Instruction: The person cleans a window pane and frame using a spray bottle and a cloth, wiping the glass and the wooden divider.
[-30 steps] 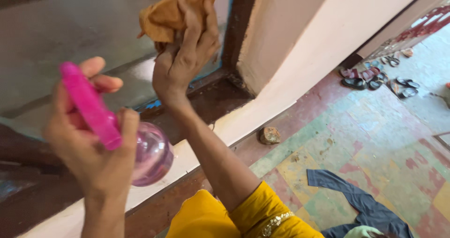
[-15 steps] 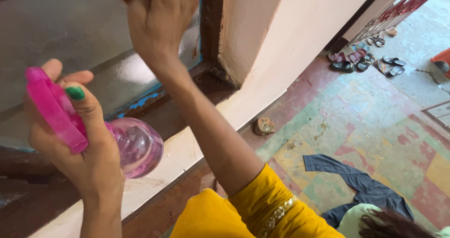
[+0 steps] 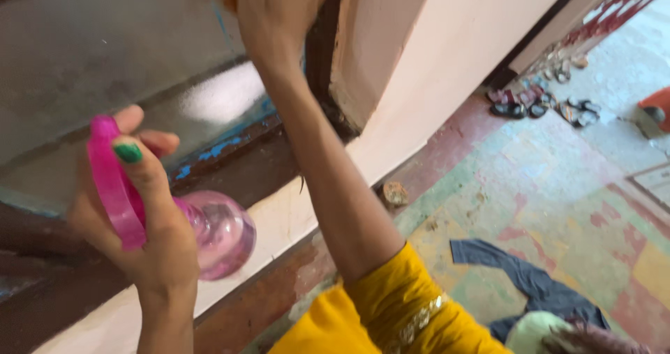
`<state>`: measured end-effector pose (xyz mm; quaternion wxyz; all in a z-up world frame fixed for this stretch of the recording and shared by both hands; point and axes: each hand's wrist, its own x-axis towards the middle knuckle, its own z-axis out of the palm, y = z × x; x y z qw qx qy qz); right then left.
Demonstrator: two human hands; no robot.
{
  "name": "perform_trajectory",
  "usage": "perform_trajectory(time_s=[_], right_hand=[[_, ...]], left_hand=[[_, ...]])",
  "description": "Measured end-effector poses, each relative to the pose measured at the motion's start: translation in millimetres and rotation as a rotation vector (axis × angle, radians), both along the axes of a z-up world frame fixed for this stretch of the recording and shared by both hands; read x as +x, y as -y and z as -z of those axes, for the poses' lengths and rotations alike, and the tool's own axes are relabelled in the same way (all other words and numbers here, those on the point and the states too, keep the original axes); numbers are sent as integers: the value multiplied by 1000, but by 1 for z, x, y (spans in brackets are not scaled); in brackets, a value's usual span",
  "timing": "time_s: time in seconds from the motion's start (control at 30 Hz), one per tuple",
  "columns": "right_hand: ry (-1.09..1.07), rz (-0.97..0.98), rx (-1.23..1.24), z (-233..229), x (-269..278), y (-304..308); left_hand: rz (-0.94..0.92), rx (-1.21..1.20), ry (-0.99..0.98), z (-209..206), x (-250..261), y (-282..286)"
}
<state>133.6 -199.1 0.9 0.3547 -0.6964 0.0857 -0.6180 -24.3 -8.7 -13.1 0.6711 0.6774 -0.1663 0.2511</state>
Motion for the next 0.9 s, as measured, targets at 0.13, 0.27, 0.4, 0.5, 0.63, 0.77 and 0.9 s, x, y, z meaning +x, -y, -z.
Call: perform_trajectory(time_s=[0.13,0.27,0.4,0.5,0.63,0.77,0.9], right_hand=[[70,24,-2,36,-16,-8],[6,-135,194,51,-46,-24],[177,-151,60,7,-33,-16],[-5,-51,45,-24,-11,-3],[106,-7,-55,-24,-3,3],[161,-66,-37,9,-31,-10],[24,-136,124,25,-51,-14]], left_hand=[[9,29,53,-1,1,15],[6,45,58,1,6,35],[11,28,89,4,8,47],[-28,82,69,3,8,55],[-75,114,47,0,15,66],[-58,129,135,1,18,70],[-112,204,166,0,16,75]])
